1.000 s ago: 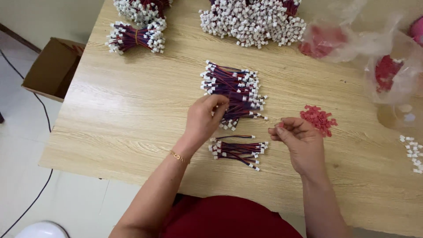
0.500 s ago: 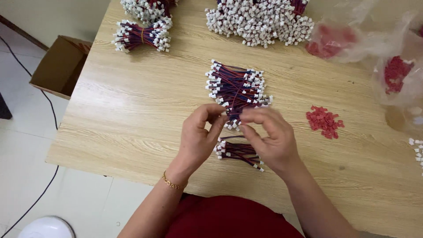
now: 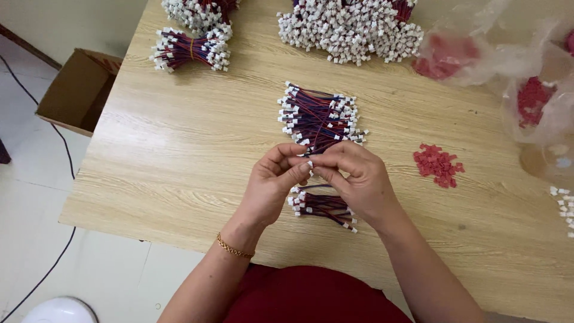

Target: Sorting and bundling small electronic wire harnesses on a table

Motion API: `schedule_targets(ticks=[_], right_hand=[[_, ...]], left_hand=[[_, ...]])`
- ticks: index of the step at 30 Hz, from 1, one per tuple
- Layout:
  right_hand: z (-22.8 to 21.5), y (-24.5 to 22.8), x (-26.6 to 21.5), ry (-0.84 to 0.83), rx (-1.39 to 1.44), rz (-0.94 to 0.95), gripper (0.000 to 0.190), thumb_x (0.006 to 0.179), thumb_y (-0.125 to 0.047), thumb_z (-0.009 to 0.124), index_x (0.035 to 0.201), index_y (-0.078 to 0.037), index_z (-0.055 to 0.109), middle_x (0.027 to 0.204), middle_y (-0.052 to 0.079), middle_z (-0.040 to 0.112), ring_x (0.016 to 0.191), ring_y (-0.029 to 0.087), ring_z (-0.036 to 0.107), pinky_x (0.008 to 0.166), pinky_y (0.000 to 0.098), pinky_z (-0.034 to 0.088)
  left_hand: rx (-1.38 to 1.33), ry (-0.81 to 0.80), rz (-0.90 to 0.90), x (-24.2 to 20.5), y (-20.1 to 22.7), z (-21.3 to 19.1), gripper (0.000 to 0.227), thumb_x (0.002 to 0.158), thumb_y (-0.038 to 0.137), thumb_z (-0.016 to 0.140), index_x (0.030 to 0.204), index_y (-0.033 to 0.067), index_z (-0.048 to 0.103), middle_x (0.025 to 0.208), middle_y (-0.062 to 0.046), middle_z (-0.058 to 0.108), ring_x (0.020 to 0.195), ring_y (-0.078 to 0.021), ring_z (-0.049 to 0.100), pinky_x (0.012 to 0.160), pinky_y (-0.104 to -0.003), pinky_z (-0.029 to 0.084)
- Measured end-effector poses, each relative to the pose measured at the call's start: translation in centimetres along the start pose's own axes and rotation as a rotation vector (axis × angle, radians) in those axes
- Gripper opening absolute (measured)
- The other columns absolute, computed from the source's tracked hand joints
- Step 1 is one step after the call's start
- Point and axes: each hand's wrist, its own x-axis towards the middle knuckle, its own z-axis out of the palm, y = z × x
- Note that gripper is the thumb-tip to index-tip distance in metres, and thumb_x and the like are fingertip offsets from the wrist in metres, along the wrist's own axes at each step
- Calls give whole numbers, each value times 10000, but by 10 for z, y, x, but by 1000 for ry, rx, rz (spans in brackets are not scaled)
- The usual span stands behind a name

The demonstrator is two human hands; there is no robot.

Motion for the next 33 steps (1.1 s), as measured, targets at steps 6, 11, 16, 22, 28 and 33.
schedule_targets(ticks=[6,11,16,22,28,33], right_hand=[[2,13,-4,14,118,120,238,779,-49,785,1013,-80,749,803,66,688,726,136,623,702,297,517],[4,14,-7,40,136,125,135,779,-36,789,908,-42,749,747,86,679,675,142,608,648,294,509],[5,12,-8,93,114,41,108,770,-8,798,865,-49,765,766,80,694,680,150,652,658,273,523],[-8,15,-5,-27,156,6,84,818,3,742,896,-28,752,789,98,699,713,164,659,690,305,526],[-12,22,-15,-134,234,196,144,767,-38,779,906,-40,740,825,126,740,810,198,680,788,385,525],[-4,36,-24,-167,316,216,122,776,-112,802,858,-111,712,779,35,698,778,133,630,759,318,501]], left_hand=[[8,-31,-30,-3,5,1,299,835,38,730,1111,12,616,860,-99,718,726,-106,668,639,-202,562],[17,-32,-35,-3,5,1,299,825,22,733,1101,10,618,842,-103,714,718,-118,676,627,-210,570],[27,-18,-26,-1,1,4,288,824,17,734,1090,5,627,847,-120,716,722,-126,676,627,-222,575],[12,-46,-30,1,3,2,300,827,23,730,1106,13,619,827,-103,705,704,-115,659,614,-212,565],[260,-183,-156,-6,19,-3,366,766,8,770,1111,3,647,806,-105,700,718,-146,656,650,-284,587],[433,-178,-184,-10,20,-2,333,779,-38,730,1106,12,684,779,-101,713,715,-138,650,678,-272,567]])
